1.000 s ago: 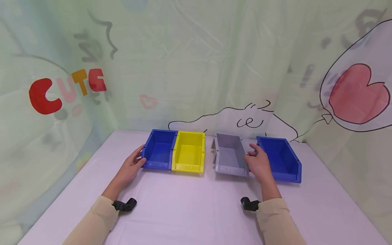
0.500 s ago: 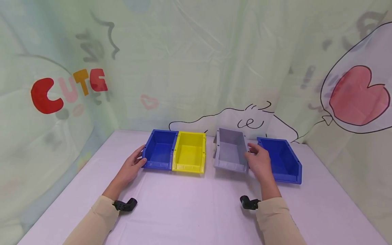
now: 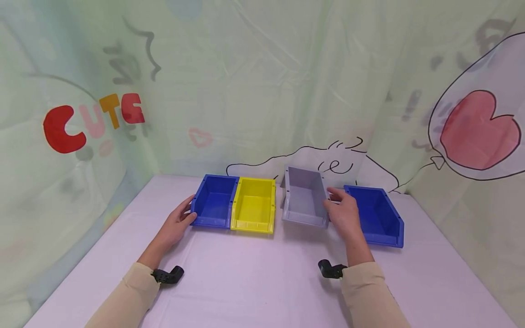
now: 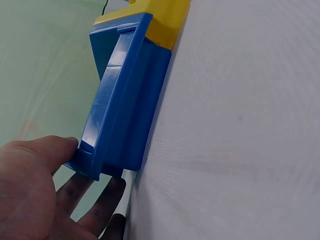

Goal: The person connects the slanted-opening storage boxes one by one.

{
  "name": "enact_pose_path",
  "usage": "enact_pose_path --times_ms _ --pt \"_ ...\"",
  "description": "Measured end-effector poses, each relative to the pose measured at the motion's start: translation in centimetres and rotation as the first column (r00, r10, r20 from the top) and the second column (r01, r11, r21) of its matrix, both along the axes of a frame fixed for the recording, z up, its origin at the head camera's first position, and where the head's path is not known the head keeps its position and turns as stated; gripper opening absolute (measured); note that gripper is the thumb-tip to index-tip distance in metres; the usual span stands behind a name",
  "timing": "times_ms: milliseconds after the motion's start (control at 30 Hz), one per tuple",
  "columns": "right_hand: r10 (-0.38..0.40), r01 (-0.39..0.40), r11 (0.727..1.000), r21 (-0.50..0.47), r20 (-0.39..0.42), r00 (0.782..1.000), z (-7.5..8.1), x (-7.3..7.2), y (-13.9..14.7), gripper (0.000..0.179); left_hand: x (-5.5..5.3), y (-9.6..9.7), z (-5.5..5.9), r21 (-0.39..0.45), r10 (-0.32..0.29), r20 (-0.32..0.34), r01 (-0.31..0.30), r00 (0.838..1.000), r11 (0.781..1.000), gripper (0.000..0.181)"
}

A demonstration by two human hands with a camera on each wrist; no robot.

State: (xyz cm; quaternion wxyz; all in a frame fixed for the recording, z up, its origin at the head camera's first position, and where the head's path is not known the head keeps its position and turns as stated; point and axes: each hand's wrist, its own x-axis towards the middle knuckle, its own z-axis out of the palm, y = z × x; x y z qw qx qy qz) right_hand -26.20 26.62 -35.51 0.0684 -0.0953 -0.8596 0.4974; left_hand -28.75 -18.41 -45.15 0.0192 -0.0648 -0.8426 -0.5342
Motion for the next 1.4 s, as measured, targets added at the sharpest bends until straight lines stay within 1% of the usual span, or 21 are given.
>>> enact_pose_path --times_ms 233,433,733,833,1133,1300,1400 --pt "0.010 -0.010 1.000 0.005 -0.017 1.000 0.0 -0.2 -0.7 0.059 0.0 -0.1 -0.1 -0.001 0.000 -0.003 0.000 1.000 1.000 0.062" --pt "0.013 -0.012 1.000 0.017 -0.011 1.000 -0.1 -0.2 -1.2 0.059 0.0 -0.1 -0.1 0.001 -0.005 -0.006 0.005 1.000 1.000 0.062" --pt "0.010 -0.009 1.000 0.024 -0.036 0.999 -0.2 -0.6 -1.3 0.058 -0.1 -0.1 0.0 -0.007 0.003 -0.004 -0.003 1.000 1.000 0.062" --pt "0.011 -0.010 1.000 0.027 -0.031 0.999 -0.3 -0.8 -1.2 0.058 -0.1 -0.1 0.0 -0.008 -0.001 -0.003 0.001 1.000 1.000 0.062" --pt "0.038 -0.037 0.998 0.049 -0.033 0.999 -0.4 -0.8 -1.4 0.058 -0.1 -0.1 -0.1 0.002 -0.002 -0.002 0.002 1.000 1.000 0.062" --pt "0.043 -0.041 0.996 0.074 -0.030 0.999 -0.2 -0.8 -1.5 0.058 -0.1 -0.2 -0.2 0.005 -0.011 -0.011 0.012 1.000 1.000 0.062" --pt "0.047 -0.042 0.993 0.110 -0.042 0.998 -0.1 -0.7 -1.7 0.058 -0.1 -0.2 -0.3 0.006 -0.013 -0.016 0.013 1.000 1.000 0.062"
